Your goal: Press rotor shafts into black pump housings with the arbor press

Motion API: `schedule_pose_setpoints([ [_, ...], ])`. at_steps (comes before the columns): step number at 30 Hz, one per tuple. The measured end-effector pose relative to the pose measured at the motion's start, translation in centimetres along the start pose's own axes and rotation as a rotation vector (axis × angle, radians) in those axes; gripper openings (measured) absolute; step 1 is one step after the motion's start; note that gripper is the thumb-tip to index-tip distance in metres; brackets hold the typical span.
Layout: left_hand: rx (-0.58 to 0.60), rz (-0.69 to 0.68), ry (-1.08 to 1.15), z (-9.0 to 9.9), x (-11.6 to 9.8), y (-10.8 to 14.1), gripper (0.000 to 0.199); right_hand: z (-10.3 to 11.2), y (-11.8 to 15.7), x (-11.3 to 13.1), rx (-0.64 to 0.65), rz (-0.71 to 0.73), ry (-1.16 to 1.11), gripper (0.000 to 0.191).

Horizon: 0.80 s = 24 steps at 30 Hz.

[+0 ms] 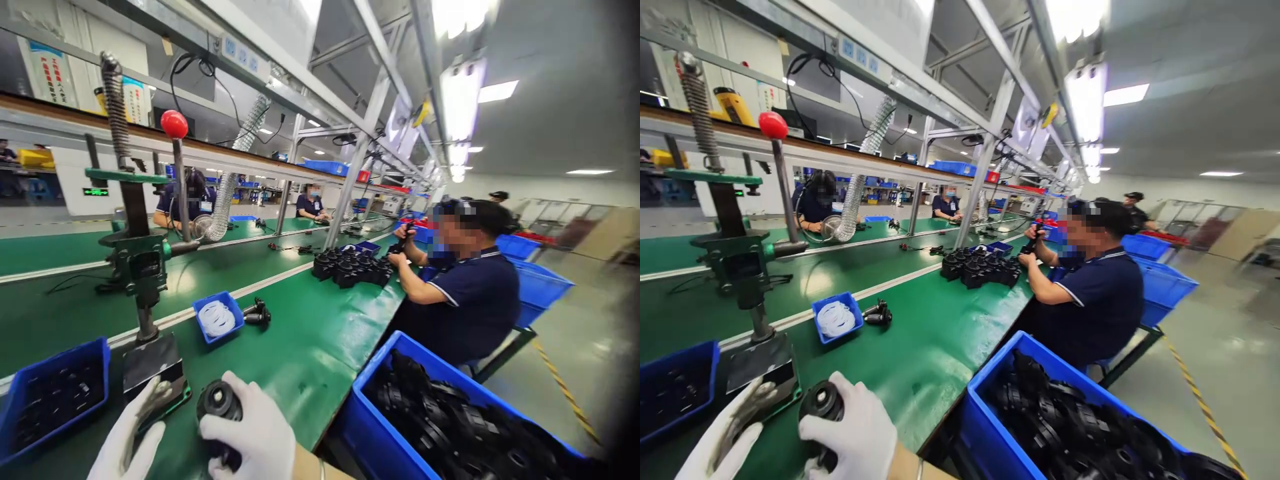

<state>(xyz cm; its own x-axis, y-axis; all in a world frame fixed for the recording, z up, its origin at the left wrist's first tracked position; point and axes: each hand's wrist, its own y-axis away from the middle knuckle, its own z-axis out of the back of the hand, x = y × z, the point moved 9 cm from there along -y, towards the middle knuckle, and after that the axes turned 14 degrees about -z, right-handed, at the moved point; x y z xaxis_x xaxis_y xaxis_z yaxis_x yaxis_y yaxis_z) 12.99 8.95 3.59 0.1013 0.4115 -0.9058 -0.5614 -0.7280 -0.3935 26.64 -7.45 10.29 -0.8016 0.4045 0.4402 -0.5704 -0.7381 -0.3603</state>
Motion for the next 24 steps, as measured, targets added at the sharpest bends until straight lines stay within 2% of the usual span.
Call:
schedule_pose_setpoints([
  [3,0.055,-0.014,-0.012,-0.3,-1.5,0.3,0.059,0.8,0.7,1.3,-0.03,0.172,-0.044,0.048],
  [7,0.126,-0.062,-0.015,-0.7,-3.3,0.3,0.052,-0.6,1.4,2.3,0.118,0.224,-0.021,0.056],
  [10,0.268,-0.073,0.011,-2.2,-4.2,0.7,0.065,-0.8,1.9,2.3,0.231,0.171,-0.071,0.067],
  [12,0.381,-0.035,0.021,-3.8,-4.5,1.4,0.093,-0.4,1.5,1.8,0.25,0.107,-0.169,0.073],
  [14,0.434,0.046,0.007,-5.3,-4.2,2.3,0.122,-0.2,0.4,0.9,0.233,0.007,-0.329,0.069],
  [16,0.413,0.107,-0.006,-6.3,-4.0,2.8,0.132,-1.0,-0.7,0.2,0.29,-0.085,-0.565,0.062],
  [19,0.309,0.087,0.022,-6.5,-4.3,2.8,0.123,-2.5,-1.5,0.1,0.439,-0.115,-0.808,0.054],
  [20,0.279,0.069,0.034,-6.4,-4.5,2.6,0.119,-2.3,-1.7,-0.4,0.43,-0.129,-0.837,0.047],
  [22,0.25,0.048,0.039,-5.8,-4.6,2.3,0.114,-1.1,-2.2,-2.4,0.31,-0.222,-0.948,0.031],
  [24,0.274,0.045,0.02,-5.6,-4.5,2.1,0.113,0.1,-2.7,-4.8,0.157,-0.353,-1.134,0.039],
])
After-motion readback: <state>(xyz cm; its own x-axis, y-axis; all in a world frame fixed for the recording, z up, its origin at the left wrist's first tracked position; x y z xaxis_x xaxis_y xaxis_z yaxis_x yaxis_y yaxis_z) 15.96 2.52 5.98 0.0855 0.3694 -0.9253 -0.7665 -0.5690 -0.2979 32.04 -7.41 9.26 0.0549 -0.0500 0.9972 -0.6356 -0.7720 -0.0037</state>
